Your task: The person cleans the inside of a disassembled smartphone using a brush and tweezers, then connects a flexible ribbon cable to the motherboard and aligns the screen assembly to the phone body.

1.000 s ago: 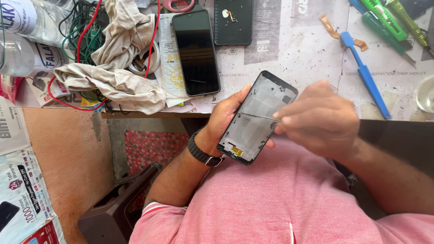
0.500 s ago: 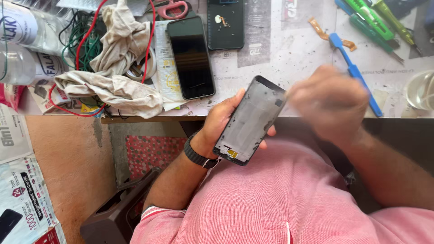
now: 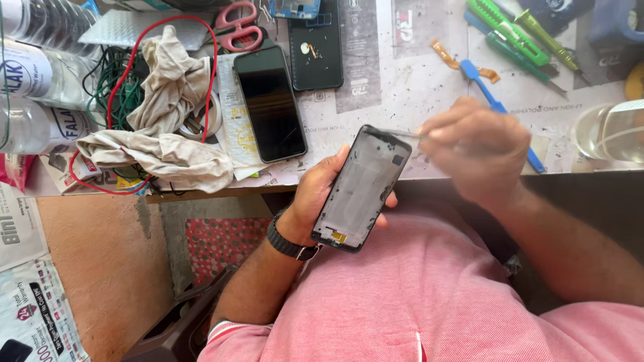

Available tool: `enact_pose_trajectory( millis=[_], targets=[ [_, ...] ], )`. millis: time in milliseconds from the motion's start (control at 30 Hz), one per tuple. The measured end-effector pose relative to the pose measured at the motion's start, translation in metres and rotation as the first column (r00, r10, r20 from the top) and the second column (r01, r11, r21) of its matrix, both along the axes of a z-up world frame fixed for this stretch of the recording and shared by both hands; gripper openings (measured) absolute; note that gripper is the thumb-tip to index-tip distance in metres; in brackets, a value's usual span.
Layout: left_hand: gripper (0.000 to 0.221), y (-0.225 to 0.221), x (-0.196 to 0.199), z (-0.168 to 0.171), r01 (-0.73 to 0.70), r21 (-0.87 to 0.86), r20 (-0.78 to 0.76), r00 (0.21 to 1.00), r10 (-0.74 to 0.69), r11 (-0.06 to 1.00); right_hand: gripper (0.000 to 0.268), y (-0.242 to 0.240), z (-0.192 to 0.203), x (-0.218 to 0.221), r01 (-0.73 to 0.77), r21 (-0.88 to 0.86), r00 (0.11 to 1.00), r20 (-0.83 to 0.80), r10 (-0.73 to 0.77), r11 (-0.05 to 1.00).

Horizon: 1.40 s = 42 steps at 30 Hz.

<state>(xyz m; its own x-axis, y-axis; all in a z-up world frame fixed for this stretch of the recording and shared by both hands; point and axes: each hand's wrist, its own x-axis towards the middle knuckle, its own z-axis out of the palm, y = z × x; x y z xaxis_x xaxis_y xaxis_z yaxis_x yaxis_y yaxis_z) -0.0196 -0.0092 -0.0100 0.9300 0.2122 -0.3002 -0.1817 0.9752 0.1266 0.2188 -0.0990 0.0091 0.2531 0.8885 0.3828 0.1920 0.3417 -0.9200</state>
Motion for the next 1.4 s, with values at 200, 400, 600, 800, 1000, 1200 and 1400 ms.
enact_pose_trajectory(
  millis=[200, 400, 600, 800, 1000, 1200, 1400],
  targets=[
    [0.066, 0.002, -0.002, -0.003, 0.025, 0.005, 0.007, 1.000, -0.025, 1.000, 0.021, 0.000, -0.004, 0.002, 0.018, 0.044, 0.994, 0.104, -0.023, 0.999],
    [0.067, 0.004, -0.005, 0.000, 0.027, 0.075, -0.028, 0.999, -0.025, 0.997, 0.020, 0.001, 0.002, 0.000, 0.005, 0.038, 0.998, 0.061, -0.007, 0.999],
    [0.068, 0.002, -0.003, -0.001, -0.011, 0.047, -0.069, 0.998, 0.015, 0.999, 0.018, -0.003, -0.007, 0.004, 0.018, 0.054, 0.996, 0.087, -0.023, 0.998],
    [0.069, 0.001, -0.001, -0.005, 0.002, 0.048, 0.018, 1.000, -0.003, 0.999, 0.024, -0.005, -0.009, -0.004, 0.035, 0.062, 0.992, 0.118, -0.042, 0.997],
    [0.072, 0.001, -0.001, -0.005, -0.003, 0.004, -0.055, 0.999, 0.004, 1.000, 0.024, 0.002, -0.003, -0.006, 0.054, 0.074, 0.996, 0.066, -0.059, 0.996],
    [0.069, 0.007, -0.005, -0.001, -0.042, 0.070, -0.058, 0.997, 0.046, 0.997, 0.026, -0.006, 0.020, 0.020, 0.068, 0.107, 0.896, 0.431, -0.108, 0.992],
    [0.068, 0.011, -0.003, -0.003, -0.066, 0.057, -0.054, 0.996, 0.070, 0.996, 0.022, -0.019, 0.041, 0.025, 0.051, 0.005, 0.854, 0.518, -0.046, 0.999]
  ],
)
